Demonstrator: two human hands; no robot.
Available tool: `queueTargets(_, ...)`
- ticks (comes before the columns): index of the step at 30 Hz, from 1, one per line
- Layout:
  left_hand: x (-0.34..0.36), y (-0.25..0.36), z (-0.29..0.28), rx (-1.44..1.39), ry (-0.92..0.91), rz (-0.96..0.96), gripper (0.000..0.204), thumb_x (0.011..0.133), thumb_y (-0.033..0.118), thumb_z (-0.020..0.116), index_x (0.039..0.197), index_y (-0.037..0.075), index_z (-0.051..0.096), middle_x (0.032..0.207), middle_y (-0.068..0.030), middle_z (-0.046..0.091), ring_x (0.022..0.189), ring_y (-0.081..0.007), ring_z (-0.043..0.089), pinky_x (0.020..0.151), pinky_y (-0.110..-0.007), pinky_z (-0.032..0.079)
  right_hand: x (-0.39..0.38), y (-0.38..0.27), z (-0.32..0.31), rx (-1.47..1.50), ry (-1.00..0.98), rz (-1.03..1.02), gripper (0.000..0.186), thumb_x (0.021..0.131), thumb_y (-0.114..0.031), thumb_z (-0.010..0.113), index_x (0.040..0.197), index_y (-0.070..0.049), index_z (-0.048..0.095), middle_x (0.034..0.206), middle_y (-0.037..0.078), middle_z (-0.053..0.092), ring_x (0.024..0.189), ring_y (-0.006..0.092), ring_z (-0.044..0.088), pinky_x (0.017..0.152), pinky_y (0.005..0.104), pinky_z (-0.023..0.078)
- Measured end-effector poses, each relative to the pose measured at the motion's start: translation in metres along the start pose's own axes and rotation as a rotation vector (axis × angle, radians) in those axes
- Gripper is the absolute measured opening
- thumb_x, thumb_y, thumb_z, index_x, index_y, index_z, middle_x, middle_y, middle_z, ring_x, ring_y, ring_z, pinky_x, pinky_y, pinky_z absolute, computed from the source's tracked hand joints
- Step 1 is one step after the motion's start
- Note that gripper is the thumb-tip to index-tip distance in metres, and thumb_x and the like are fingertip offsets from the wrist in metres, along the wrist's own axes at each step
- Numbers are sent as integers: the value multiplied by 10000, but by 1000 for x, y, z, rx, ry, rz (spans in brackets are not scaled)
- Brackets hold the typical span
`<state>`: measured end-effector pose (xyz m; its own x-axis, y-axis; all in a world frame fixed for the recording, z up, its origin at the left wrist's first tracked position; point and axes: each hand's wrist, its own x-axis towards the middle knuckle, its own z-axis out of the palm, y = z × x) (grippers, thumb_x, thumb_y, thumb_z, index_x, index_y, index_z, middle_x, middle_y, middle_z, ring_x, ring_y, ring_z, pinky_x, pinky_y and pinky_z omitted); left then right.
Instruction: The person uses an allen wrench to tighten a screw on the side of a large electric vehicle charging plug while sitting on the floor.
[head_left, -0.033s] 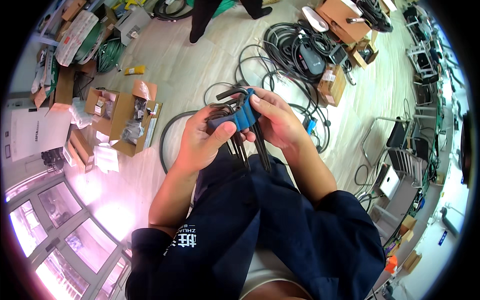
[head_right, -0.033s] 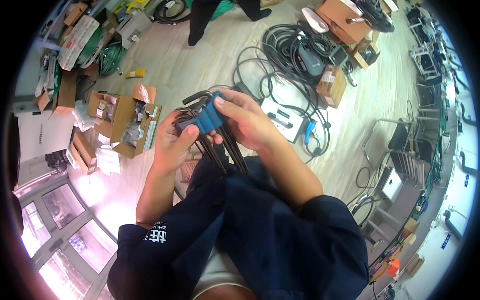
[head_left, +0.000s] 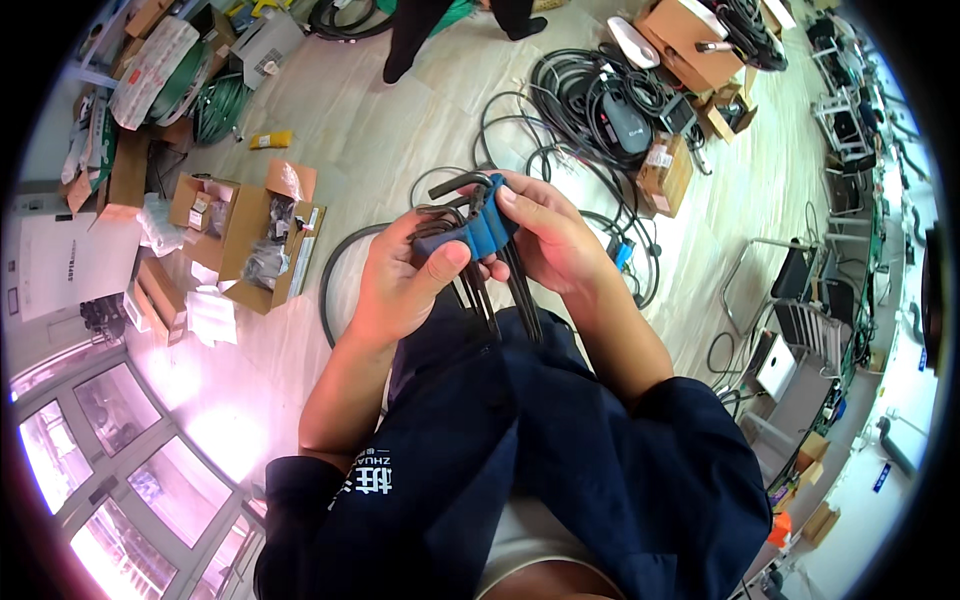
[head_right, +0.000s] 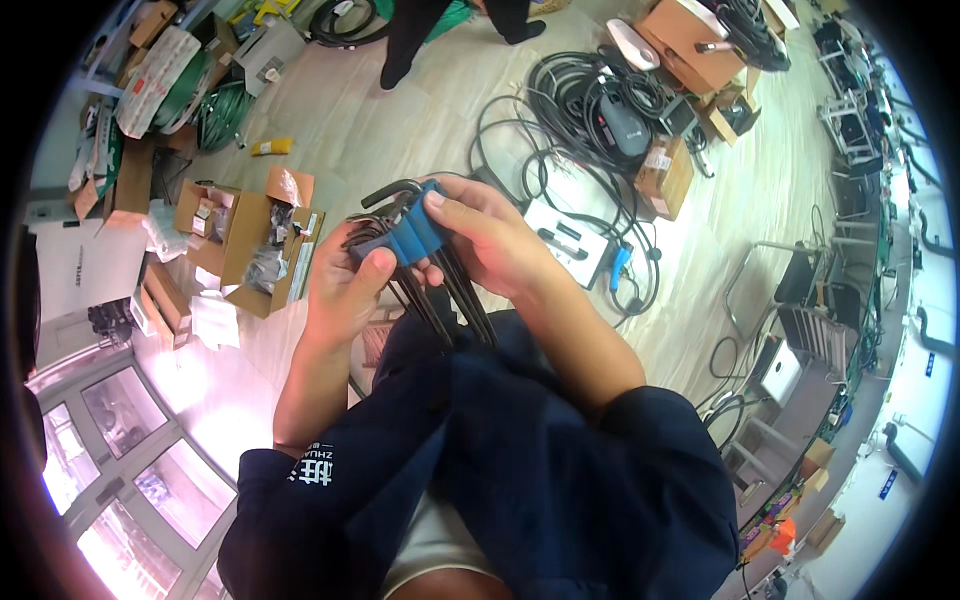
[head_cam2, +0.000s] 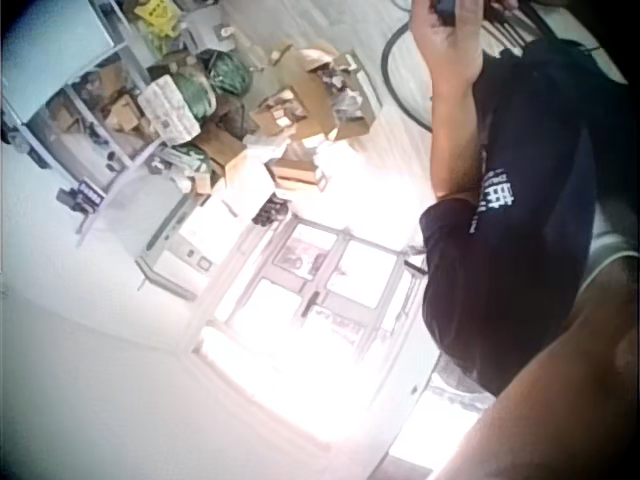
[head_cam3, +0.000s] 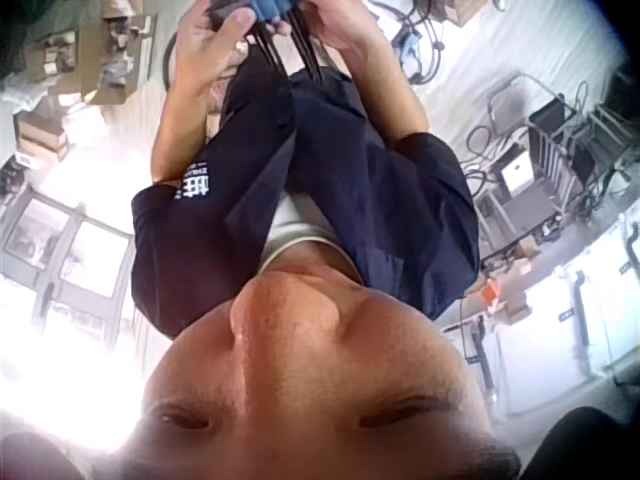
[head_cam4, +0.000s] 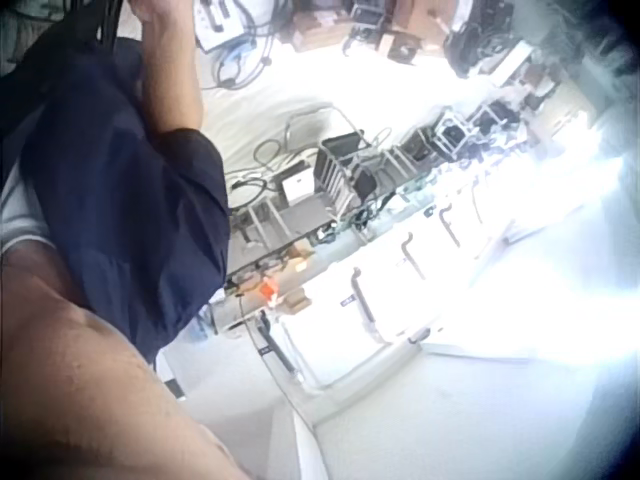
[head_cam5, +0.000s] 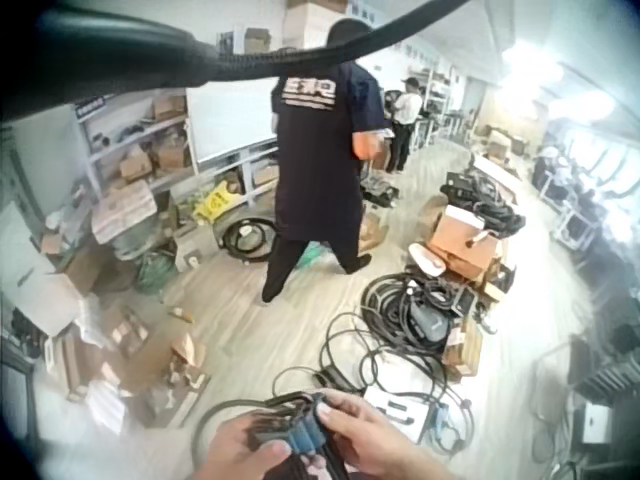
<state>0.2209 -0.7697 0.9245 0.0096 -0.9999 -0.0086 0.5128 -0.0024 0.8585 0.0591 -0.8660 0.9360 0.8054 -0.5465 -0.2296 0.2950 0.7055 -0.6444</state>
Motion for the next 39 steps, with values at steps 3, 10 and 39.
queueTargets(3,7,38,-63,-60,101,59,425,953,217,646,1244,-64,515,962,-121,652,806,-195,667,717,-292,542,78,15,40,-14,23,9,306,1003,-232,519,1179,18,536,897,114,659,611,188,629,535,285,512)
queueTargets(10,5,86,-190,-240,331,90,325,974,236,609,1127,-44,548,943,-133,655,806,-198,655,720,-296,540,209,53,104,-81,-91,50,272,985,-222,571,1135,1,532,965,124,646,799,218,645,685,353,534)
queueTargets(39,438,146,-468,487,355,-188,231,993,203,575,1060,-15,535,710,-57,590,625,-123,553,593,-256,459,409,-17,-344,-1009,1111,490,361,795,-325,656,934,2,720,888,208,712,829,336,697,777,412,537)
